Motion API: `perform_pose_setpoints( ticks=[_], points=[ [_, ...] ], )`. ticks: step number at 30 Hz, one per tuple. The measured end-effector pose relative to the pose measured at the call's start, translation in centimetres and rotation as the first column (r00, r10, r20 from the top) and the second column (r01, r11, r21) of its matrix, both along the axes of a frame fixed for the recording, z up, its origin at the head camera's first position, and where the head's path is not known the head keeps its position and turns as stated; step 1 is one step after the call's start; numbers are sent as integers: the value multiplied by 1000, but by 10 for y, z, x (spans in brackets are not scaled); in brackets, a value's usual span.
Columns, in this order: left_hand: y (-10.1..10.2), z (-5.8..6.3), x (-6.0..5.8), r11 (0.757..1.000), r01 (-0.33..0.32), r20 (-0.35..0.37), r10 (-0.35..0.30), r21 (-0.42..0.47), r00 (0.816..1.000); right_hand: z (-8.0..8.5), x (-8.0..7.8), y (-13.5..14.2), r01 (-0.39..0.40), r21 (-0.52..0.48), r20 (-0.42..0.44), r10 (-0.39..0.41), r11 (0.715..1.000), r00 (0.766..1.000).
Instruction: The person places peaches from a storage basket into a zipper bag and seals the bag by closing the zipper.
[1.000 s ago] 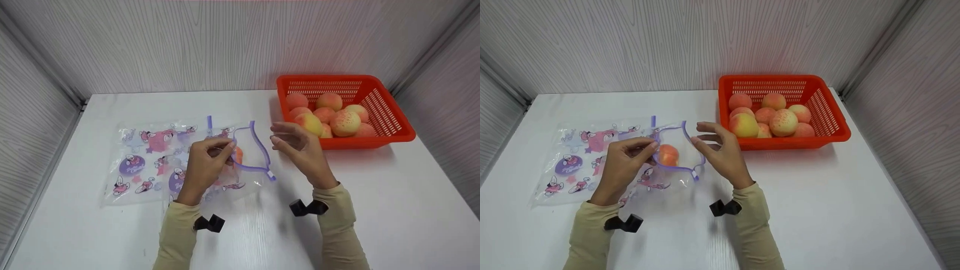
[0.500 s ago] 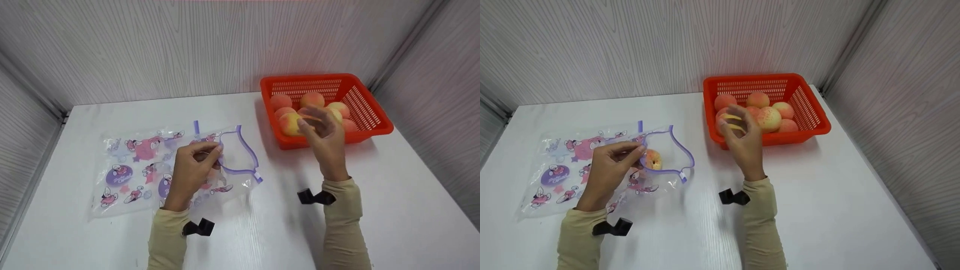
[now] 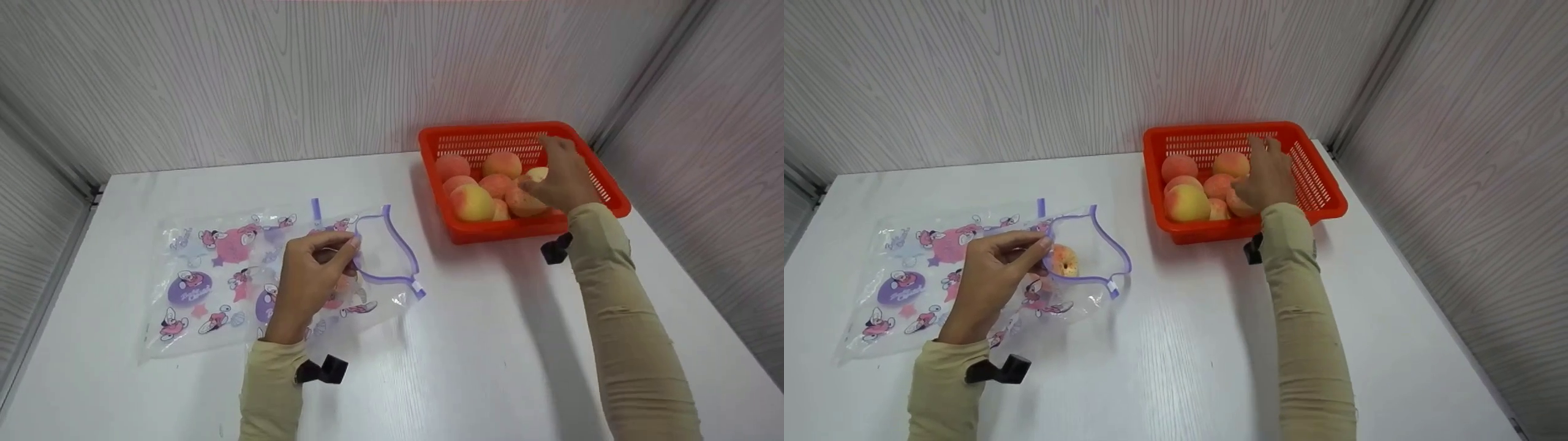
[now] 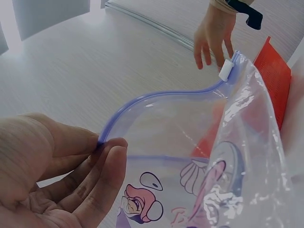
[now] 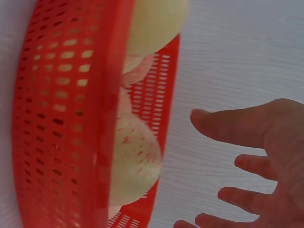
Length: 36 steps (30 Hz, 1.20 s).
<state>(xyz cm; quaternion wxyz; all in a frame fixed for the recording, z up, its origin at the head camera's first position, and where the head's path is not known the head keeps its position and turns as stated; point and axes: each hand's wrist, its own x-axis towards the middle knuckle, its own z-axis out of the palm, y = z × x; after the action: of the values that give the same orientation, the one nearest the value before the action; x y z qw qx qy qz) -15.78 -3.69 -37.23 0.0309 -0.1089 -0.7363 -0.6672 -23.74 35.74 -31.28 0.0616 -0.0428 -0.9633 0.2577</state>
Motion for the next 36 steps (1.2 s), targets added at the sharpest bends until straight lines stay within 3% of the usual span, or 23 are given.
perform_pose_setpoints(
  ticks=[3,6,10,14,17,22,26,30,33,36],
  points=[
    [-1,0,1,1000,-1,9,1,-4,1000,-9,-9,4,-15,52,162,7,999,987],
    [-1,1,1,1000,-1,2,1,-3,1000,-17,-18,7,-14,68,266,-5,998,964],
    [1,0,1,1000,9,8,-9,-6,1000,-30,-23,14,2,64,339,-23,998,941],
    [1,1,0,1000,9,12,-9,-4,1000,-38,-23,19,28,29,333,-36,999,942],
    [0,1,0,1000,7,8,-7,4,1000,-36,-18,21,45,-23,283,-37,999,959],
    [-3,1,0,1000,12,4,-12,16,1000,-24,-3,13,70,-167,117,-50,984,992],
    [-4,1,0,999,25,-28,-24,24,999,-15,9,1,40,-277,-8,-44,960,999],
    [-3,1,0,999,36,-48,-34,36,998,-10,17,-15,-8,-357,-67,-17,934,998],
    [-3,1,2,999,35,-37,-34,32,999,-12,26,-31,-32,-449,-102,-15,893,995],
    [-1,1,3,999,34,-28,-33,28,999,-19,35,-50,-96,-597,-211,-41,797,977]
  ],
)
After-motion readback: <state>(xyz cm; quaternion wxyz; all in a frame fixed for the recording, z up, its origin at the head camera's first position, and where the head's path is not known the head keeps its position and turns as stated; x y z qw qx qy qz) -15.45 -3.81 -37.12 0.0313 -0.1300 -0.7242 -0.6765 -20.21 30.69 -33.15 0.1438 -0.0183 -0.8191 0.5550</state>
